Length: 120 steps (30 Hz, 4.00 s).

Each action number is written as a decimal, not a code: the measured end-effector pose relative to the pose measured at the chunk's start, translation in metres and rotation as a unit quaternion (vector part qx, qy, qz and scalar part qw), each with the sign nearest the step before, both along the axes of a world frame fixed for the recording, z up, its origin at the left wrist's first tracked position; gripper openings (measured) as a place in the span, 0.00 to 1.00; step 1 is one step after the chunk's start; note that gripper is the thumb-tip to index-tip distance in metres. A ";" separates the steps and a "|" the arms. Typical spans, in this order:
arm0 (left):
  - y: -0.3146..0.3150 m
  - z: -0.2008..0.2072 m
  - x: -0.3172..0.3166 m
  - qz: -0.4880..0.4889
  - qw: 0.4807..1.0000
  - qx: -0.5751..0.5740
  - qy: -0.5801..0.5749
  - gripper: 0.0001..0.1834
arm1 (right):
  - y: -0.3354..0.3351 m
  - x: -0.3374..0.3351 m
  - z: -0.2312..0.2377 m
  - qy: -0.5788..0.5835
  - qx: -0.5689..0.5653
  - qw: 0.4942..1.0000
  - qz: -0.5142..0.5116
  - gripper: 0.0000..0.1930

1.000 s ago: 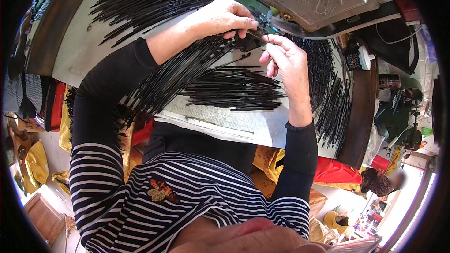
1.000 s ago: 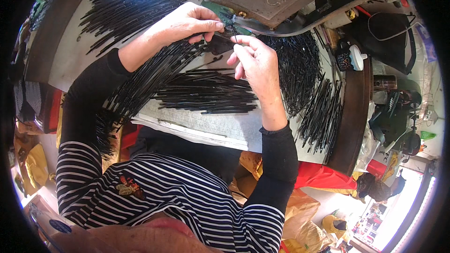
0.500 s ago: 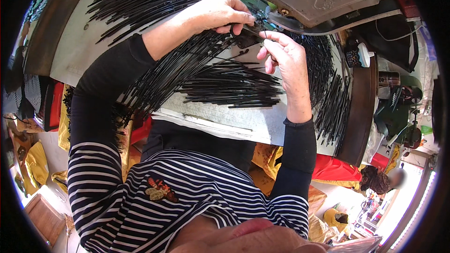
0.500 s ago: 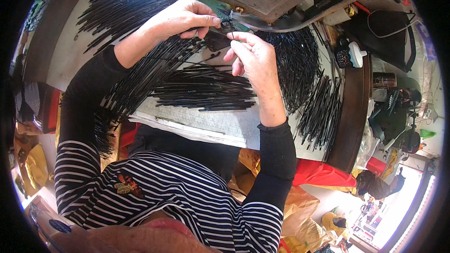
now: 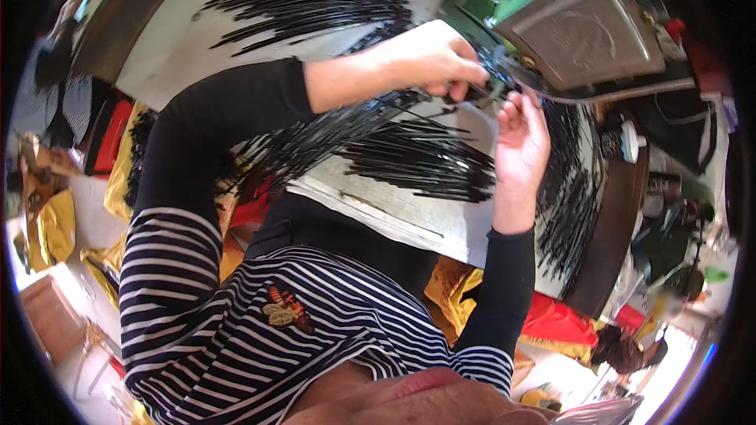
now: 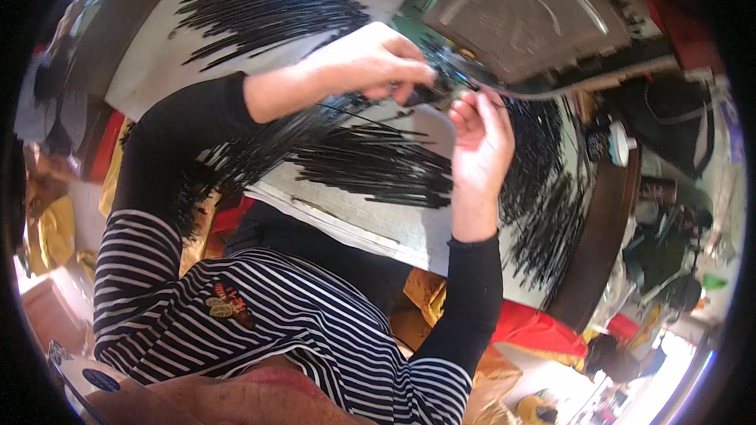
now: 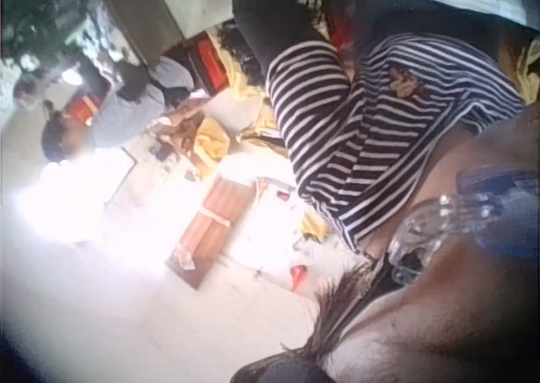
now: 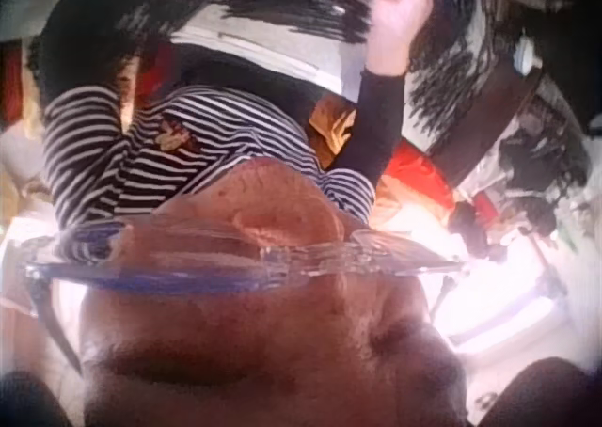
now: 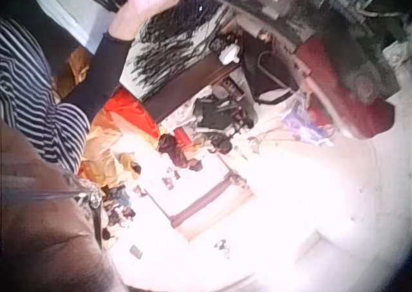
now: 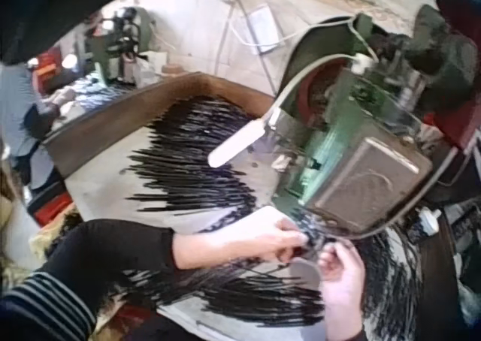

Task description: The person assembles small black plastic components by pressing plastic rods into plastic sleeves using an assembly press, creating assembled parts.

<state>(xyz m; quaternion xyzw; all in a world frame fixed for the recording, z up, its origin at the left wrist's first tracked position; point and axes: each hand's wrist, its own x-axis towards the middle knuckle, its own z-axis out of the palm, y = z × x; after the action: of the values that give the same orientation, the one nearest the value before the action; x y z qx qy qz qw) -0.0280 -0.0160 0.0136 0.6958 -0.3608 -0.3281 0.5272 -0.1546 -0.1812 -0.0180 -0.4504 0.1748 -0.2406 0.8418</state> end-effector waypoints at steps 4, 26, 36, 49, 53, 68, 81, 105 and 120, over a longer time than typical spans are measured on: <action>-0.002 -0.011 -0.017 -0.067 0.997 -0.015 -0.027 0.18 | 0.005 -0.002 -0.006 -0.001 -0.018 0.996 0.083 0.10; 0.096 -0.003 -0.009 -0.040 0.860 0.122 -0.495 0.07 | -0.005 0.003 -0.007 -0.031 -0.040 0.999 0.009 0.12; 0.097 -0.022 0.065 0.084 0.792 0.221 -0.563 0.06 | -0.005 0.005 -0.009 -0.013 -0.025 1.000 0.012 0.10; 0.095 -0.019 0.057 0.076 0.804 0.220 -0.548 0.05 | -0.002 0.006 -0.008 -0.010 -0.028 0.999 0.028 0.10; 0.097 -0.013 0.059 0.103 0.809 0.206 -0.541 0.05 | -0.003 0.007 -0.008 -0.010 -0.028 0.999 0.028 0.11; 0.031 -0.005 0.042 -0.068 0.993 -0.007 -0.095 0.25 | 0.033 0.008 0.021 0.183 -0.241 0.906 0.297 0.15; 0.006 -0.014 0.031 -0.083 0.995 -0.052 -0.024 0.23 | 0.026 0.007 0.022 0.177 -0.265 0.906 0.278 0.14; 0.000 -0.016 0.030 -0.080 0.994 -0.058 -0.044 0.22 | 0.020 0.006 0.023 0.178 -0.257 0.910 0.272 0.14; 0.002 -0.012 0.029 -0.051 0.997 0.000 0.052 0.17 | 0.020 0.005 0.019 0.171 -0.237 0.918 0.268 0.14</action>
<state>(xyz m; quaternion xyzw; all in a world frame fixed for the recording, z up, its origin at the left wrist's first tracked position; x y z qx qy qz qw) 0.0006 -0.0144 0.0017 0.6591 -0.3676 -0.3901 0.5276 -0.1494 -0.1610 0.0013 -0.7013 0.1263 0.0405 0.7004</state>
